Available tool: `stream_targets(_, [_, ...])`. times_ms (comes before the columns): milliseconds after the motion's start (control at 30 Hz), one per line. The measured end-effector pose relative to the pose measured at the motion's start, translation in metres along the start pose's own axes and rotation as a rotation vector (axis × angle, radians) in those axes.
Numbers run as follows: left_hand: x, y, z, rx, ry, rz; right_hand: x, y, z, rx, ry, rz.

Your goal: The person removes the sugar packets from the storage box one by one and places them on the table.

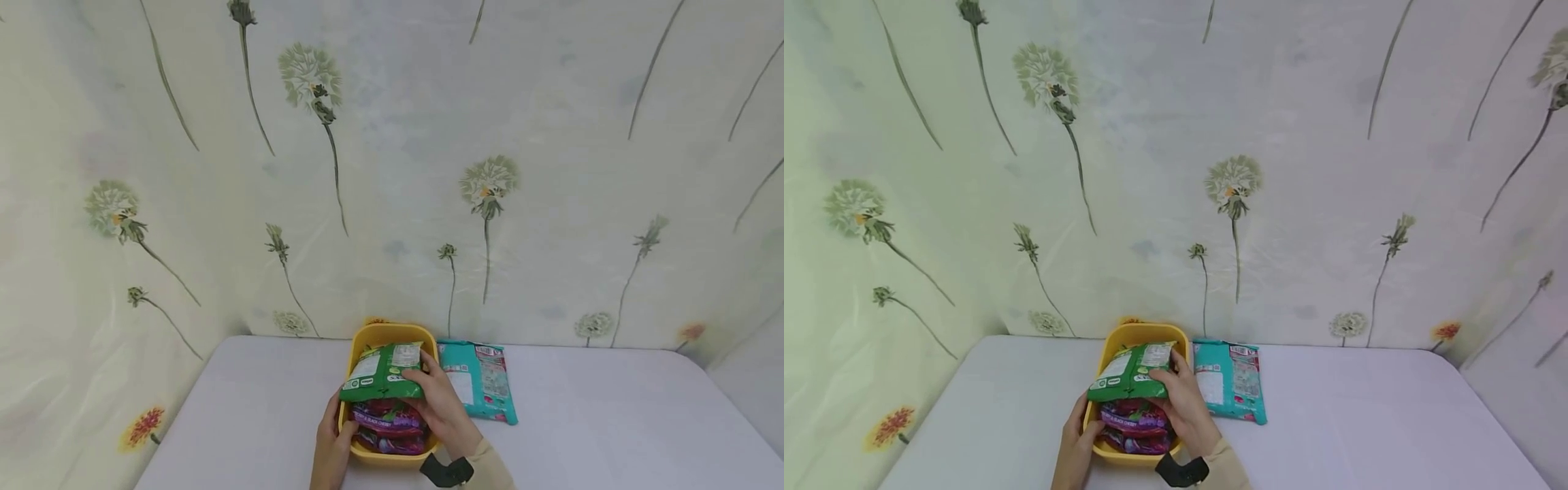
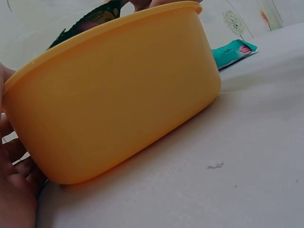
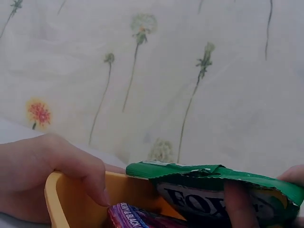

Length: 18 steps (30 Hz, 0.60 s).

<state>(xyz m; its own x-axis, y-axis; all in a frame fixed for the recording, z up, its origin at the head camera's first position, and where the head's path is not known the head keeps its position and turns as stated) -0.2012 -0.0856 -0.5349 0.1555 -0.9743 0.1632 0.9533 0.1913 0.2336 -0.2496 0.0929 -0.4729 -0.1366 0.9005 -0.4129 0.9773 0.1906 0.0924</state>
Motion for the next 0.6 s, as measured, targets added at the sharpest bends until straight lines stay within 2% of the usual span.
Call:
stream_targets(233, [-0.0006, 0.0014, 0.0012, -0.018, 0.016, -0.008, 0.0006, 0.0024, 0.0004, -0.005, 0.010, -0.007])
stream_targets(400, [0.0002, 0.0017, 0.0026, -0.029, 0.006, -0.001, 0.0012, 0.0037, -0.0015, -0.003, -0.012, -0.042])
stream_targets(600, [0.0004, -0.0004, 0.0033, -0.011, -0.003, 0.010, 0.0037, 0.0085, -0.0040, -0.001, -0.061, -0.068])
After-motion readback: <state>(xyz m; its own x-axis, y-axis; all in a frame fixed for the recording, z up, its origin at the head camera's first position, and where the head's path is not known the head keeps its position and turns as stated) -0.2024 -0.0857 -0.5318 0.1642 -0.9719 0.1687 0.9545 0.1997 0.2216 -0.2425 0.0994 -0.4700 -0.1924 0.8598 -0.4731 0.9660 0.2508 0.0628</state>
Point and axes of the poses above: each hand's wrist, its own y-axis away from the middle knuckle, its own x-axis out of the back of the hand, z = x × y, the point moved 1 cm from there along -y, towards the middle knuckle, and after that the axes turned 9 degrees about x, right-handed, at the moved point
